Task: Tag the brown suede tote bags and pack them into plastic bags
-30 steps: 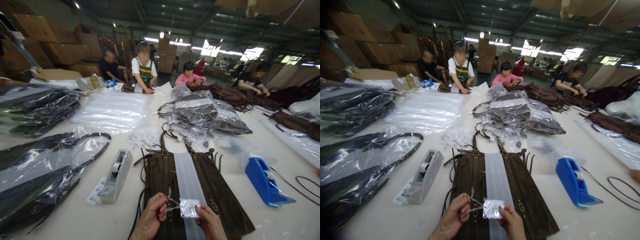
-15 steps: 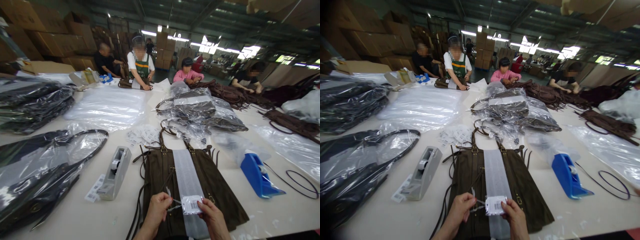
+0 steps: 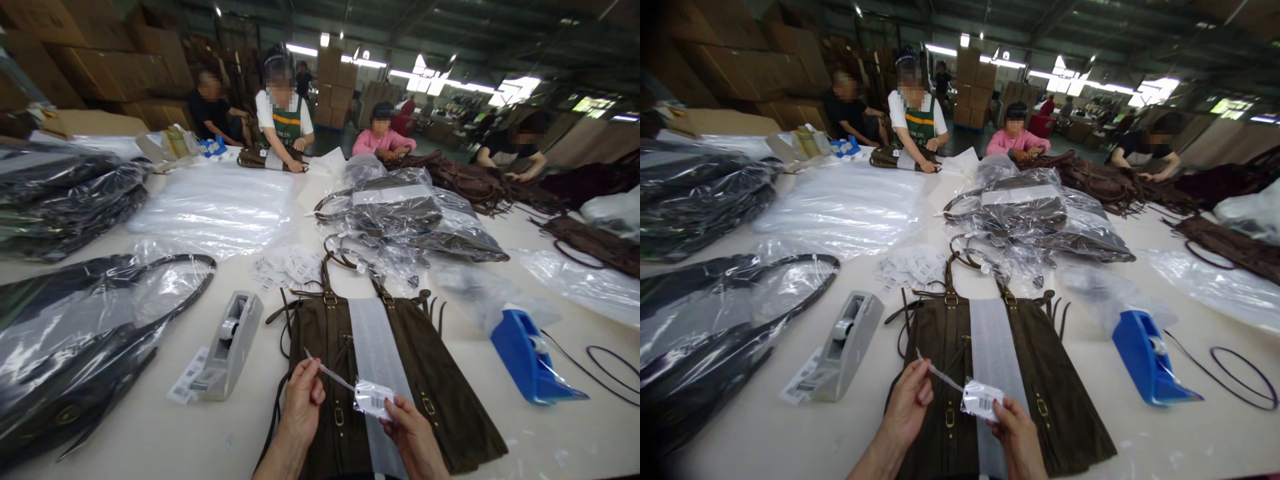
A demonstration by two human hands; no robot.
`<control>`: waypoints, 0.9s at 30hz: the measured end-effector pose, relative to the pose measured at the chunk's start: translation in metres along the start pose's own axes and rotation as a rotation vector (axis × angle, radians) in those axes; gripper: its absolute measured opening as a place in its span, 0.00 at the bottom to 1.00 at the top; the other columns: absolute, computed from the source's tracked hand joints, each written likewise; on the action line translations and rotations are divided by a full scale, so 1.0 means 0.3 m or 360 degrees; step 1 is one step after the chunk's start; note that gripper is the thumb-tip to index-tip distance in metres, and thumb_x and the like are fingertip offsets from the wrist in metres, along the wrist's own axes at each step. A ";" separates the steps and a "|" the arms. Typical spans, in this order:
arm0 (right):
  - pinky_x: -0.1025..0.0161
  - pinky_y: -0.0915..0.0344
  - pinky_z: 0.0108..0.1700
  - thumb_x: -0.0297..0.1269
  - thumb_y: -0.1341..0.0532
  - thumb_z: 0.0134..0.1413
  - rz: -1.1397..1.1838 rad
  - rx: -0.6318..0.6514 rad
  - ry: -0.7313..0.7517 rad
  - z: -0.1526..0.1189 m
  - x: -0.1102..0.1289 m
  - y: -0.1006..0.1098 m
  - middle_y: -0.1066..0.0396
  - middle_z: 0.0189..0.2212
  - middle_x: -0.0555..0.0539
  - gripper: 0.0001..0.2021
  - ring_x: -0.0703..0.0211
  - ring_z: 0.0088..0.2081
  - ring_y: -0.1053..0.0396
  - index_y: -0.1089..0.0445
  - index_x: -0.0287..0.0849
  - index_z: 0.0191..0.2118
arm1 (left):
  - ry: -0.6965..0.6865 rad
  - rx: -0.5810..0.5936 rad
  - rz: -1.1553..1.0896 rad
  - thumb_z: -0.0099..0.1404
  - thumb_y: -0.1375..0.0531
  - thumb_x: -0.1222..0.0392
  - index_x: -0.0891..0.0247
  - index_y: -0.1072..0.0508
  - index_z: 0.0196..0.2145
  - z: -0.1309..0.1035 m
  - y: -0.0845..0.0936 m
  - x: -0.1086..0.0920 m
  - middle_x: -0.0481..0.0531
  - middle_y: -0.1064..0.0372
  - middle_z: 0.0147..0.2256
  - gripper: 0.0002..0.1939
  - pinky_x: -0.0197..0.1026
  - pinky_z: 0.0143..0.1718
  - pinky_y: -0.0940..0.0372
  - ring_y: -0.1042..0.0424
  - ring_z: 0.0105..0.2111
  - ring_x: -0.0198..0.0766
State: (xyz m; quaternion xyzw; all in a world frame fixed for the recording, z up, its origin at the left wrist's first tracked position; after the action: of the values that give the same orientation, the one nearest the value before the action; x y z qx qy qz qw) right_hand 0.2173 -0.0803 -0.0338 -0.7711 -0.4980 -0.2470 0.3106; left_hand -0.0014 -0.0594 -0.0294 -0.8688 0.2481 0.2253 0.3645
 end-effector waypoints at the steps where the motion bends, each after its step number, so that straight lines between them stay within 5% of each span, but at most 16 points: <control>1: 0.69 0.40 0.27 0.38 0.31 0.29 -0.0003 0.0011 -0.0008 0.006 0.002 -0.007 0.31 0.22 0.53 0.14 0.67 0.24 0.37 0.30 0.40 0.26 | -0.0018 0.0018 0.0024 0.46 0.36 0.56 0.65 0.36 0.26 0.003 -0.005 -0.008 0.43 0.36 0.25 0.14 0.29 0.14 0.58 0.52 0.12 0.19; 9: 0.69 0.41 0.26 0.40 0.31 0.29 -0.0132 -0.0056 -0.0035 0.068 0.034 0.017 0.30 0.23 0.52 0.15 0.66 0.24 0.36 0.30 0.40 0.27 | -0.0228 0.0013 0.0375 0.53 0.41 0.54 0.66 0.35 0.26 0.020 -0.025 -0.025 0.46 0.34 0.24 0.12 0.30 0.14 0.59 0.48 0.12 0.20; 16: 0.70 0.43 0.25 0.40 0.31 0.28 -0.0143 0.0007 -0.0116 0.092 0.017 -0.015 0.30 0.22 0.52 0.15 0.67 0.22 0.38 0.30 0.39 0.26 | -0.0028 0.0076 0.0041 0.52 0.40 0.56 0.64 0.39 0.26 0.051 -0.068 0.012 0.43 0.35 0.23 0.12 0.30 0.15 0.58 0.48 0.13 0.21; 21: 0.67 0.43 0.25 0.43 0.32 0.29 -0.0251 -0.0045 -0.0098 0.127 0.032 0.029 0.31 0.21 0.52 0.15 0.64 0.22 0.37 0.30 0.40 0.26 | -0.0036 0.0113 0.0139 0.54 0.42 0.55 0.63 0.40 0.27 0.070 -0.099 0.018 0.46 0.32 0.25 0.11 0.31 0.15 0.60 0.48 0.13 0.22; 24: 0.61 0.40 0.27 0.47 0.34 0.30 -0.0800 -0.0140 0.0149 0.146 0.127 0.074 0.30 0.24 0.49 0.16 0.57 0.25 0.35 0.29 0.43 0.27 | -0.0080 0.0136 0.0300 0.55 0.43 0.55 0.64 0.40 0.27 0.077 -0.125 0.018 0.48 0.31 0.25 0.10 0.31 0.15 0.61 0.49 0.12 0.22; 27: 0.53 0.40 0.44 0.47 0.36 0.34 -0.1371 -0.0370 0.0808 0.108 0.300 0.048 0.31 0.38 0.45 0.18 0.47 0.40 0.35 0.28 0.46 0.36 | -0.0092 0.0234 0.0491 0.57 0.45 0.57 0.65 0.39 0.28 0.076 -0.176 0.021 0.51 0.29 0.28 0.09 0.32 0.16 0.62 0.49 0.12 0.21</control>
State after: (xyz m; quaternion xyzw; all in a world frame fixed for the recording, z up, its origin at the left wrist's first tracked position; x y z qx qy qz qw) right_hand 0.2672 -0.0061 0.0028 -0.4412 -0.6487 -0.5857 0.2039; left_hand 0.0301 -0.0120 -0.0200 -0.7846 0.3836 0.2849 0.3951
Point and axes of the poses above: each hand's wrist, its own z-axis towards the middle knuckle, its own y-axis out of the back of the hand, x = y × z, the point moved 9 cm from there along z, towards the middle knuckle
